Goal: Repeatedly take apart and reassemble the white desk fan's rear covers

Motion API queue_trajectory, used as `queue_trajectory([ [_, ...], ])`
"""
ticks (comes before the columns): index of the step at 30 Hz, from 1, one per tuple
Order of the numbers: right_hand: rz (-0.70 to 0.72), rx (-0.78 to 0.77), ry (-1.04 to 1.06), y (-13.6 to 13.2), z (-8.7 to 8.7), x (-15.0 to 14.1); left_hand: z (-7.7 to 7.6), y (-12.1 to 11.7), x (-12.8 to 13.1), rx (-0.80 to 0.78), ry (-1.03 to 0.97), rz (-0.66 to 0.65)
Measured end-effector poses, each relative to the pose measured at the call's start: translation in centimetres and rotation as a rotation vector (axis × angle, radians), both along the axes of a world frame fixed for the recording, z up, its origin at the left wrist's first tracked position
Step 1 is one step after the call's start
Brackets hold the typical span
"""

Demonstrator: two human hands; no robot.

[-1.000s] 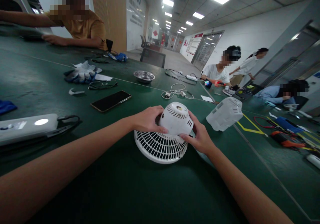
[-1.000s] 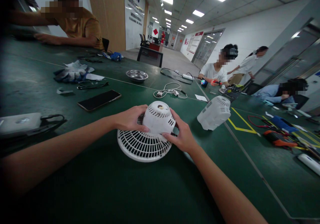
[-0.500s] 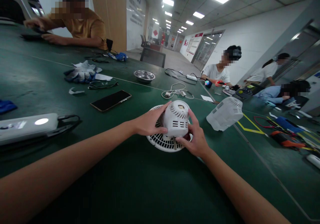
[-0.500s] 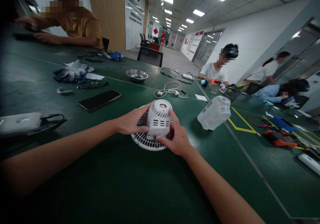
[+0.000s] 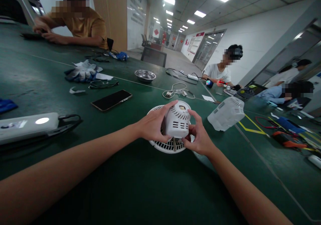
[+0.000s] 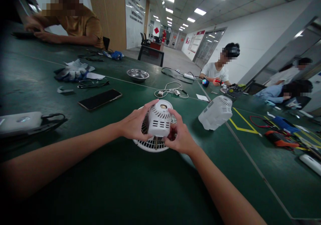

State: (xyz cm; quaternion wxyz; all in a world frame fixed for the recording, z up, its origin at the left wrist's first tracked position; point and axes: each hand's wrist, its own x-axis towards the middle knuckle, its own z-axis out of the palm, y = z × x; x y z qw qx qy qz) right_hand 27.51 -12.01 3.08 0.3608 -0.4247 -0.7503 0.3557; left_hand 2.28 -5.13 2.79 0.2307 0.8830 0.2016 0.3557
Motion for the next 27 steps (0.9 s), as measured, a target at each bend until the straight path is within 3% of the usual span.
queue_trajectory([
  [7, 0.049, -0.038, 0.07, 0.0, 0.2, 0.0, -0.2, 0.3, 0.2, 0.042, 0.014, -0.007],
  [18, 0.023, 0.057, -0.04, -0.4, 0.9, -0.3, -0.7, 1.5, -0.4, 0.029, 0.03, -0.049],
  [24, -0.271, 0.36, -0.24, 0.0, 0.2, -0.5, -1.2, 0.7, 0.5, 0.105, 0.042, 0.113],
  [27, -0.288, 0.51, -0.306, 0.3, -0.1, 0.2, -1.1, 0.5, 0.2, 0.105, 0.049, 0.102],
])
